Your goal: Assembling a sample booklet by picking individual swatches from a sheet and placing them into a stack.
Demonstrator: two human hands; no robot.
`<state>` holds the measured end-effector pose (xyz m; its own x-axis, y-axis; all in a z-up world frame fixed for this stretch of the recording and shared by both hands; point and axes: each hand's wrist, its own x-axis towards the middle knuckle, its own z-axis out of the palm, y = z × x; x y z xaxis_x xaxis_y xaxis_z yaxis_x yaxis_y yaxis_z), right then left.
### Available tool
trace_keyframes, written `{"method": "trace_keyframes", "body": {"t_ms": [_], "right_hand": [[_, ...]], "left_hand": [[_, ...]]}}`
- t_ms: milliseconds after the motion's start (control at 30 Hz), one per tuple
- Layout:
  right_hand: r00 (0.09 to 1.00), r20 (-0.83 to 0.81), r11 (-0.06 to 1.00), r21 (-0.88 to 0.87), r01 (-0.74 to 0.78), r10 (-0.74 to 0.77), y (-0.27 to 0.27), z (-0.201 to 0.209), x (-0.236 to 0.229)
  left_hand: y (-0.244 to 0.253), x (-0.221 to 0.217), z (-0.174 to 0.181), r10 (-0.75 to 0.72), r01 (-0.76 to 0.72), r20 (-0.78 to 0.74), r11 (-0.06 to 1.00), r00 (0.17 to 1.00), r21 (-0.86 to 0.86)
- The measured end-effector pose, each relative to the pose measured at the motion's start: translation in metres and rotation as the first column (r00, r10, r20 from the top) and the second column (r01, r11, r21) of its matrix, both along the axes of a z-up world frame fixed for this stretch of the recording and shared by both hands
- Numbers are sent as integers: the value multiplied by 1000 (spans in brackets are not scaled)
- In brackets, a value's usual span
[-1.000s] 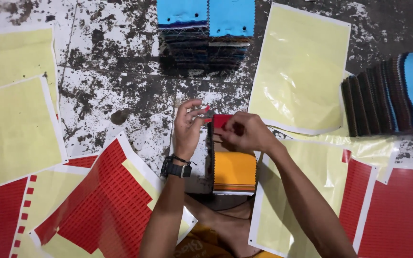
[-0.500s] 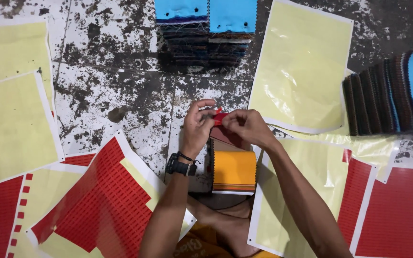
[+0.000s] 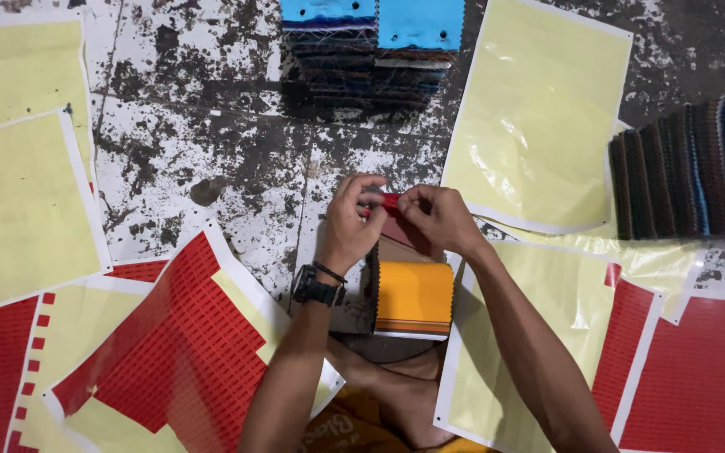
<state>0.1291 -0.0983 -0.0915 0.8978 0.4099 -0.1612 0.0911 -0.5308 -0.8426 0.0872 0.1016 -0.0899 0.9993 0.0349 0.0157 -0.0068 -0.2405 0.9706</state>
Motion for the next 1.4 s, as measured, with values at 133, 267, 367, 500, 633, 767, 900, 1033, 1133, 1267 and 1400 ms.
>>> {"method": "trace_keyframes", "body": {"t_ms": [133, 267, 367, 500, 633, 767, 900, 1033, 1133, 1267, 1400], "right_hand": [[999, 51, 998, -64, -6, 10, 5, -6, 4], [999, 26, 982, -185, -24, 29, 10, -4, 5], [998, 50, 962, -270, -31, 47, 14, -8, 5], [991, 120, 922, -387, -15, 67, 17, -30, 10], [964, 258, 895, -443, 63, 60, 6, -52, 12], [848, 465, 857, -515, 26, 254, 0, -37, 16], [784, 581, 890, -447, 84, 218, -2, -32, 7], [608, 773, 928, -338, 155, 180, 12, -10, -8], [551, 812, 943, -308, 126, 192, 8, -16, -9], [758, 602, 958, -266, -105, 250, 0, 13, -16], [980, 128, 987, 33, -154, 149, -3, 30, -18]], "left_hand": [[9, -2, -9, 66, -92, 91, 939, 994, 331], [15, -7, -25, -27, -59, 144, 829, 989, 556], [10, -5, -48, -120, -51, 196, 719, 973, 694], [3, -2, -72, -177, -127, 287, 603, 941, 788], [1, -6, -58, -152, -130, 273, 603, 950, 787], [0, -6, -53, -93, -78, 205, 713, 974, 697], [7, -8, -28, 121, -152, 114, 934, 986, 322], [11, -12, 15, 237, -234, -14, 965, 971, 118], [10, -7, 9, 308, -315, -72, 943, 949, -108], [4, -8, 27, 304, -352, -204, 895, 931, -275], [1, -9, 23, 198, -299, -252, 831, 947, -469]]}}
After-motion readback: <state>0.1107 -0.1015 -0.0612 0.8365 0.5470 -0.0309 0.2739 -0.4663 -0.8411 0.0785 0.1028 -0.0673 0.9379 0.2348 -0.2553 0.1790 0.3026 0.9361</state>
